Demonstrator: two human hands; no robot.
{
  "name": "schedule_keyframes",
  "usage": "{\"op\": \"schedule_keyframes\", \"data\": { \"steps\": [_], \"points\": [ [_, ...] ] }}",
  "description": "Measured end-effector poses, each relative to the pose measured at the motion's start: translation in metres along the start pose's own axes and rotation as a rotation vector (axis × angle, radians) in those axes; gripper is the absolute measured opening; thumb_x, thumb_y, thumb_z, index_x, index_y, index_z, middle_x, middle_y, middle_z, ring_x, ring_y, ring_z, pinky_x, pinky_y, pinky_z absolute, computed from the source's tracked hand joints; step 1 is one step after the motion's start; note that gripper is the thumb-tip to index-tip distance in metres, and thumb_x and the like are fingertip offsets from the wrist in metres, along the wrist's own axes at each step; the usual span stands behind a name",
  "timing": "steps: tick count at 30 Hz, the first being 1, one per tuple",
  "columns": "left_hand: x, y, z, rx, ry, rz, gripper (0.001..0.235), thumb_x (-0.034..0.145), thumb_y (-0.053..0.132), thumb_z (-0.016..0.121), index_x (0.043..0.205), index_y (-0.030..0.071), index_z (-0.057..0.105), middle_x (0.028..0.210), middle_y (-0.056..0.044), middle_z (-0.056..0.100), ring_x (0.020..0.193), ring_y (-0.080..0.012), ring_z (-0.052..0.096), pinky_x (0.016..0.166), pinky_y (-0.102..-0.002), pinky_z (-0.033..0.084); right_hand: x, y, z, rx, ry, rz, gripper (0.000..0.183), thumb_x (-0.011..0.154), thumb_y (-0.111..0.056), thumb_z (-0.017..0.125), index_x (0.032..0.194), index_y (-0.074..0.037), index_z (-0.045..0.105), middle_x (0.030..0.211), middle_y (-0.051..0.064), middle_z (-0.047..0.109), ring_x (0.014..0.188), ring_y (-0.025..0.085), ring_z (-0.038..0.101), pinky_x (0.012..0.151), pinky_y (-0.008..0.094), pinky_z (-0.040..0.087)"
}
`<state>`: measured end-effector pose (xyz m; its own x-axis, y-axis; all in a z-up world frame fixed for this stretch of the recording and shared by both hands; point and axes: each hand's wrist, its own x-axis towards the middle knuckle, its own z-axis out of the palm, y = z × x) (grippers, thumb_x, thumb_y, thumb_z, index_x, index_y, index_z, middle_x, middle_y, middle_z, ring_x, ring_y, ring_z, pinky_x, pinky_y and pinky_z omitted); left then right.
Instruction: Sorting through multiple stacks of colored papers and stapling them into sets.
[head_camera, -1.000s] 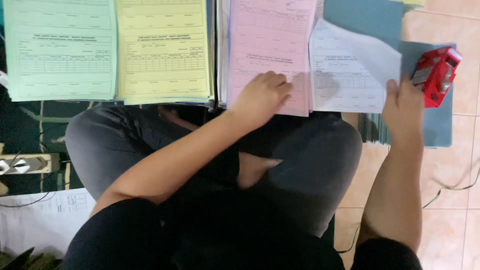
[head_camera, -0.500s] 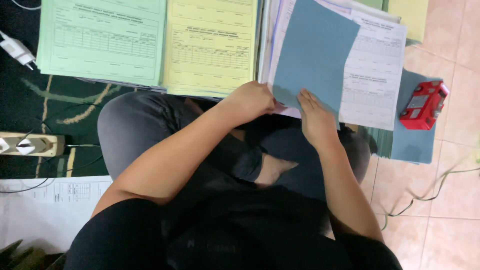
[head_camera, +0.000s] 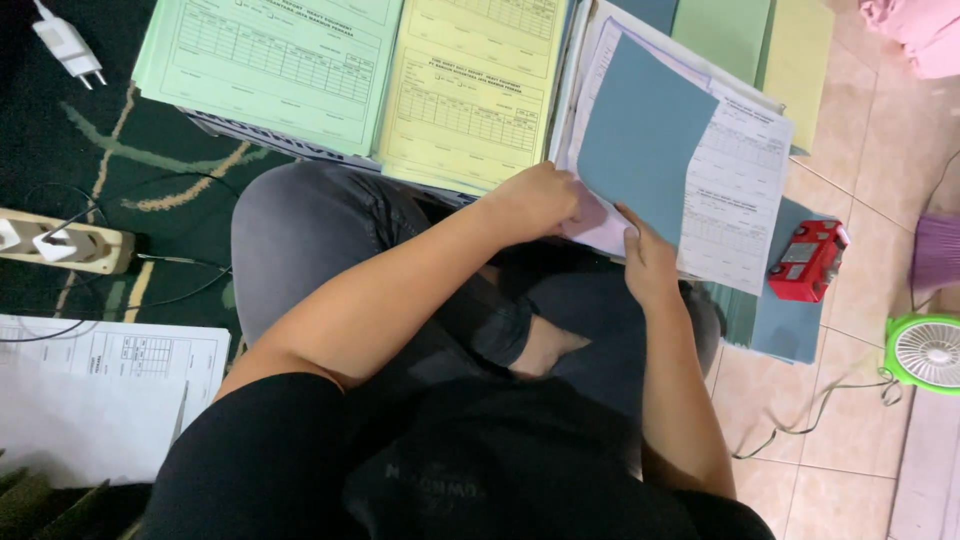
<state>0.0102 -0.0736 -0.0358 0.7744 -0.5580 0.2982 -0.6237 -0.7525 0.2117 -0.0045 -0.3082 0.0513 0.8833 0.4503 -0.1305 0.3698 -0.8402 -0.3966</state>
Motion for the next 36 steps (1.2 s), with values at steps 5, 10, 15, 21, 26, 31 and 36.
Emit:
{"op": "schedule_keyframes", "data": {
  "steps": [5, 10, 15, 21, 26, 31, 36],
  "points": [
    [-0.001, 0.003, -0.002, -0.071, 0.190, 0.018, 0.014, 0.080, 0.044, 0.079, 0.080, 0.030, 0.077, 0.076, 0.002, 0.070, 0.081, -0.0250, 0.068, 0.071, -0.042, 0.052, -0.001, 0.023, 0.013, 0.022, 0.024, -0.036, 0.045, 0.116, -0.023, 0.030, 0.153, -0.008, 0.051, 0.150, 0.019, 0.055, 0.136, 0.040, 0.052, 0.114, 0.054, 0.039],
    [0.003, 0.007, -0.014, -0.077, 0.436, -0.002, 0.011, 0.089, 0.040, 0.073, 0.081, 0.032, 0.073, 0.073, 0.006, 0.070, 0.075, -0.0209, 0.066, 0.069, -0.036, 0.048, -0.004, 0.009, 0.014, -0.064, 0.059, -0.152, 0.046, 0.116, -0.027, 0.034, 0.152, -0.001, 0.049, 0.151, 0.027, 0.051, 0.133, 0.047, 0.052, 0.111, 0.060, 0.040],
    [0.003, 0.011, -0.005, -0.177, 0.618, -0.010, 0.013, 0.096, 0.032, 0.062, 0.101, 0.029, 0.074, 0.088, 0.006, 0.075, 0.080, -0.0199, 0.067, 0.074, -0.036, 0.047, -0.003, 0.036, 0.026, -0.174, 0.059, -0.197, 0.057, 0.112, -0.038, 0.047, 0.155, 0.000, 0.046, 0.150, 0.032, 0.050, 0.130, 0.050, 0.053, 0.109, 0.062, 0.041],
    [-0.004, 0.011, -0.030, -0.095, 0.607, 0.019, 0.006, 0.088, 0.020, 0.067, 0.088, 0.025, 0.071, 0.078, 0.005, 0.069, 0.076, -0.0205, 0.064, 0.071, -0.036, 0.046, 0.009, 0.045, 0.015, -0.091, 0.065, -0.071, 0.039, 0.110, -0.024, 0.055, 0.147, -0.014, 0.061, 0.145, 0.017, 0.061, 0.132, 0.039, 0.056, 0.112, 0.053, 0.043],
    [-0.057, -0.044, -0.083, 0.090, 0.363, -0.145, 0.008, 0.078, 0.024, 0.078, 0.077, 0.028, 0.072, 0.071, 0.006, 0.068, 0.073, -0.0207, 0.067, 0.064, -0.037, 0.052, 0.009, 0.039, 0.002, 0.007, -0.016, 0.045, 0.037, 0.108, -0.025, 0.056, 0.145, -0.023, 0.063, 0.146, 0.007, 0.061, 0.136, 0.031, 0.053, 0.115, 0.047, 0.040],
    [-0.135, -0.085, -0.109, 0.106, 0.183, -0.395, 0.012, 0.088, 0.019, 0.072, 0.091, 0.008, 0.077, 0.097, -0.008, 0.069, 0.096, -0.0308, 0.064, 0.087, -0.042, 0.053, 0.002, 0.005, -0.003, 0.005, 0.078, -0.063, 0.041, 0.091, -0.002, 0.067, 0.132, -0.005, 0.069, 0.136, 0.007, 0.068, 0.126, 0.028, 0.062, 0.106, 0.034, 0.044],
    [-0.155, -0.101, -0.094, 0.080, 0.001, -0.437, 0.051, 0.068, 0.051, 0.091, 0.108, 0.022, 0.079, 0.108, -0.002, 0.069, 0.101, -0.0301, 0.066, 0.082, -0.042, 0.056, 0.006, 0.016, -0.001, 0.007, 0.000, 0.059, 0.034, 0.109, -0.019, 0.056, 0.142, -0.015, 0.066, 0.141, 0.015, 0.064, 0.131, 0.039, 0.055, 0.110, 0.053, 0.044]
  ]
}}
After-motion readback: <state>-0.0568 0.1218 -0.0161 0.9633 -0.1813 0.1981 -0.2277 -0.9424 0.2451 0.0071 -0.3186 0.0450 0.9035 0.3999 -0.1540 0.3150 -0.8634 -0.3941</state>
